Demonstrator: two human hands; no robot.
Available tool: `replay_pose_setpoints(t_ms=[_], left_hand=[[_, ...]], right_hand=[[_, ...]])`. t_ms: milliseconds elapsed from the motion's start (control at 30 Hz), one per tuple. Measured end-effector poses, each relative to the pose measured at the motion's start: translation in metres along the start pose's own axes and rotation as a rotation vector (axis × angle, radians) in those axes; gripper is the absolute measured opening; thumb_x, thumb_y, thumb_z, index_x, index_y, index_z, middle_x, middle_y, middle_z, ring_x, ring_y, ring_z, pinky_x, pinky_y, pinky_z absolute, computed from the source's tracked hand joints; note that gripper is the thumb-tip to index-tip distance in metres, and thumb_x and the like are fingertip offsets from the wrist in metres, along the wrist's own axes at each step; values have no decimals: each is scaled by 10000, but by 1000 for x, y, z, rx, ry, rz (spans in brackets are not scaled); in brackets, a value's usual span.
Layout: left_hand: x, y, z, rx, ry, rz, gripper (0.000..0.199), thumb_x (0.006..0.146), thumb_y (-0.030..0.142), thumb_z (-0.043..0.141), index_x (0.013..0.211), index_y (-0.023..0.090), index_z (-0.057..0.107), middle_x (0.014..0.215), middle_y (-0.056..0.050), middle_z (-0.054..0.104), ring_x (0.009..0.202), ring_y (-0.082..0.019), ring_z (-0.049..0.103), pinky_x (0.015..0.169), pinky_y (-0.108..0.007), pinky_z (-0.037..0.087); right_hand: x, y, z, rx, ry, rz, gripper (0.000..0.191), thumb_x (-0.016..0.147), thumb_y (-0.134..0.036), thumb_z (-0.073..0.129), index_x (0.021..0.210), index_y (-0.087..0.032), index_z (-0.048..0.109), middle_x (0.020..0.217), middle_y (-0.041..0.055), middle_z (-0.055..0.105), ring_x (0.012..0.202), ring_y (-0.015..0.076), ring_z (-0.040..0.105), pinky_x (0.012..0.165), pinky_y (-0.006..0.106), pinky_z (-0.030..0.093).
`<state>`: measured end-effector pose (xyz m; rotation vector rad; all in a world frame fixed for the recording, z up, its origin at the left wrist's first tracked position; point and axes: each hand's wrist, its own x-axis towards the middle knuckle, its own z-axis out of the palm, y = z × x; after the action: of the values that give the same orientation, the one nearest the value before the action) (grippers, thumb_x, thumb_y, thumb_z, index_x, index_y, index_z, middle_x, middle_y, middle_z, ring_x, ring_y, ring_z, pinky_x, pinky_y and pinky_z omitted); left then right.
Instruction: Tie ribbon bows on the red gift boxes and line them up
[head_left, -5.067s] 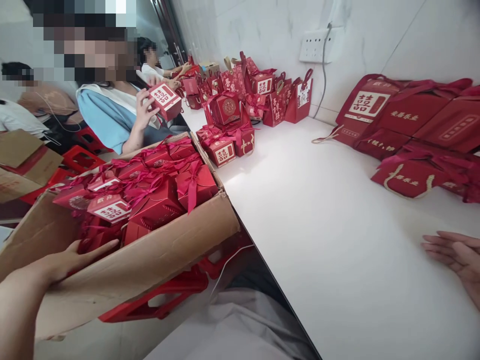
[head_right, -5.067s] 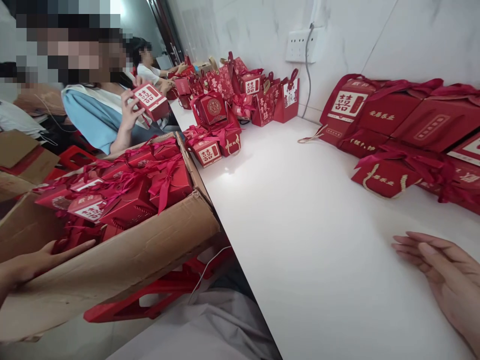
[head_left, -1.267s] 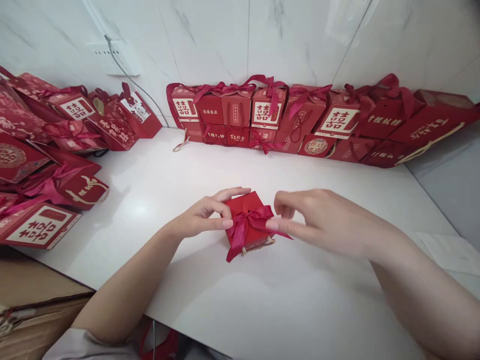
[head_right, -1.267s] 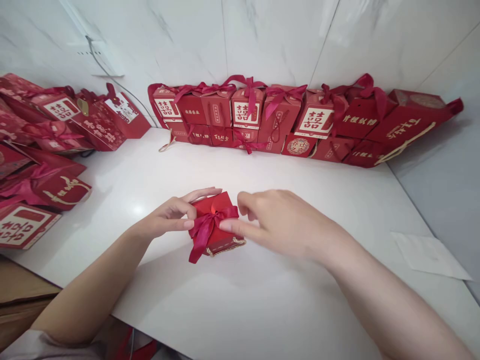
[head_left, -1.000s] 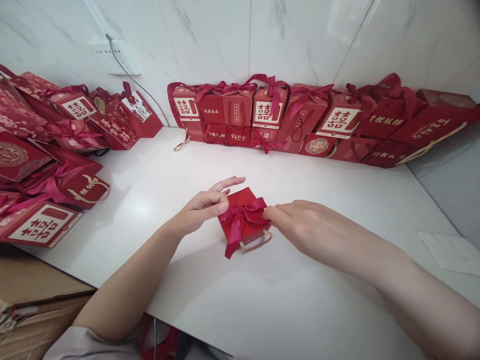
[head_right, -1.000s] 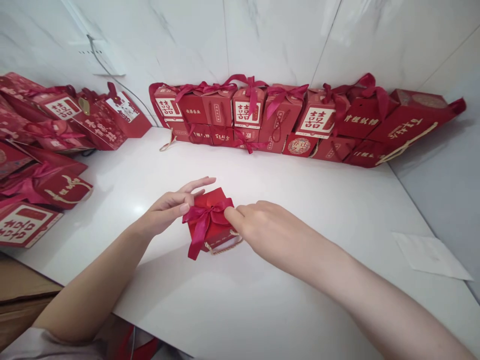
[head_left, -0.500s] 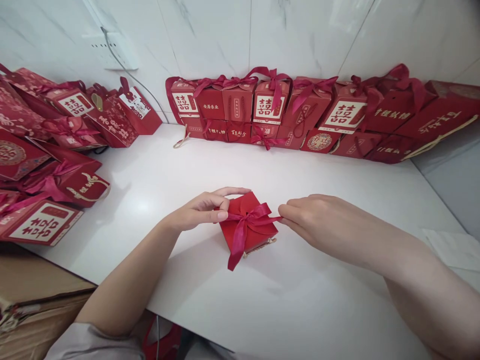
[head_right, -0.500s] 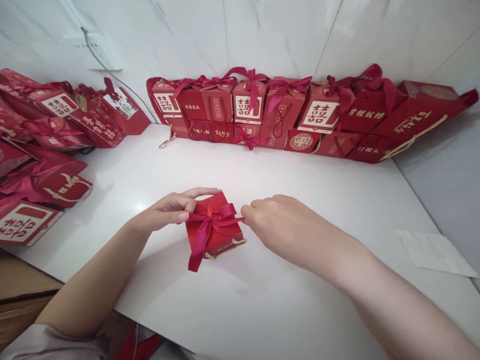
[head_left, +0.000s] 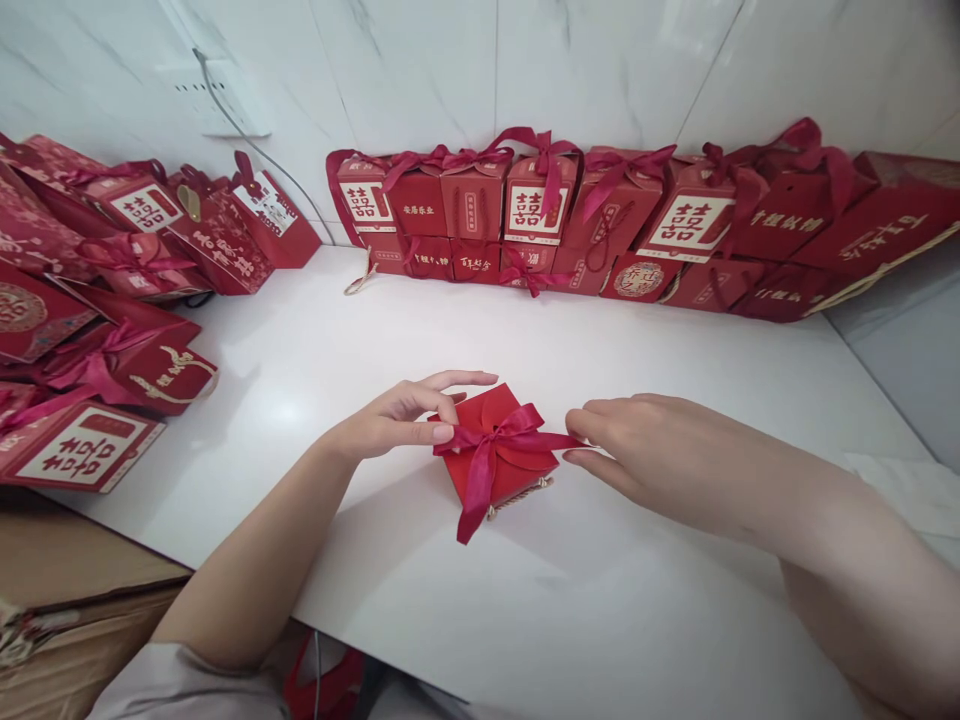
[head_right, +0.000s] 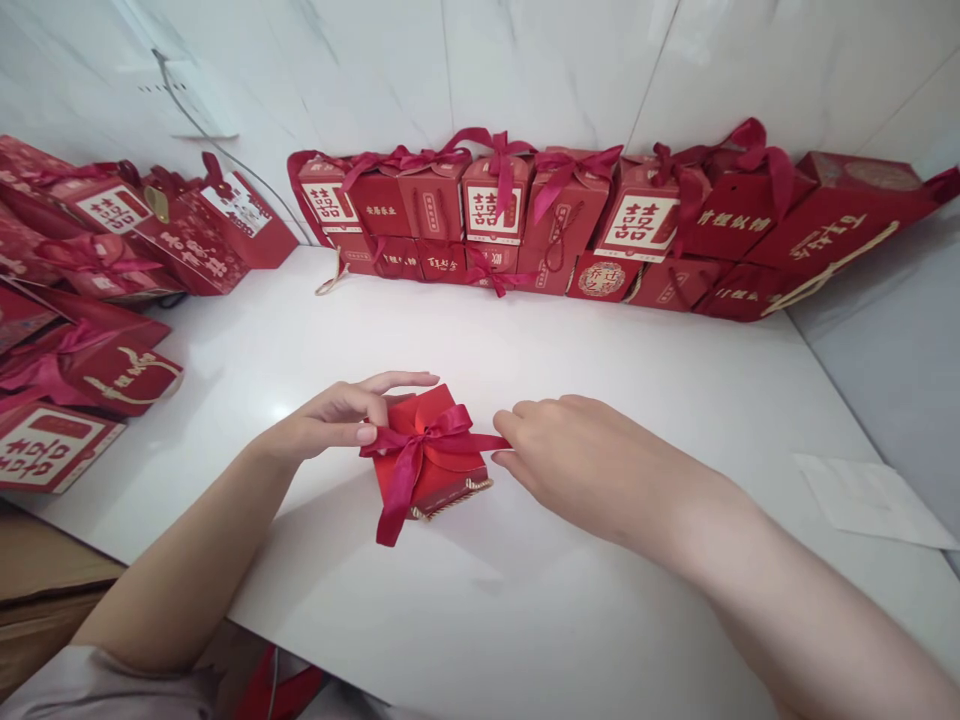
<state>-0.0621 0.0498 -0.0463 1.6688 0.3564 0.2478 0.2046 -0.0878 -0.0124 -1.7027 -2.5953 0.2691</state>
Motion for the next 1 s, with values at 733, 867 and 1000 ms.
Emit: replay_pose_setpoints(t_ms=[733,867,1000], left_hand=[[0,11,-5,64,-7,-128,289,849,390,657,692,156,722,1470,-99,473,1255,-339,534,1088,-452,405],[-1,10,-5,54,2,-130,309,848,388,653,666,140,688,1444,-115,493,1233,-340,543,1049,-438,439],[-2,8,-5,35,-6,-111,330,864,376,632,639,136,644,1433,-124,502,1249,-342,529,1051,-431,430]], right_hand=[[1,-2,-2,-86,55,-115,265,820,10,484,702,-222,536,649,-9,563,558,167,481,594,313,280],[0,4,11,-37,-68,-18,274,835,-39,489,629,-213,533,590,1,560,507,164,488,520,306,238],[4,20,7,160,-149,20,189,876,-151,490,771,-244,617,668,-14,643,554,161,558,515,277,306]])
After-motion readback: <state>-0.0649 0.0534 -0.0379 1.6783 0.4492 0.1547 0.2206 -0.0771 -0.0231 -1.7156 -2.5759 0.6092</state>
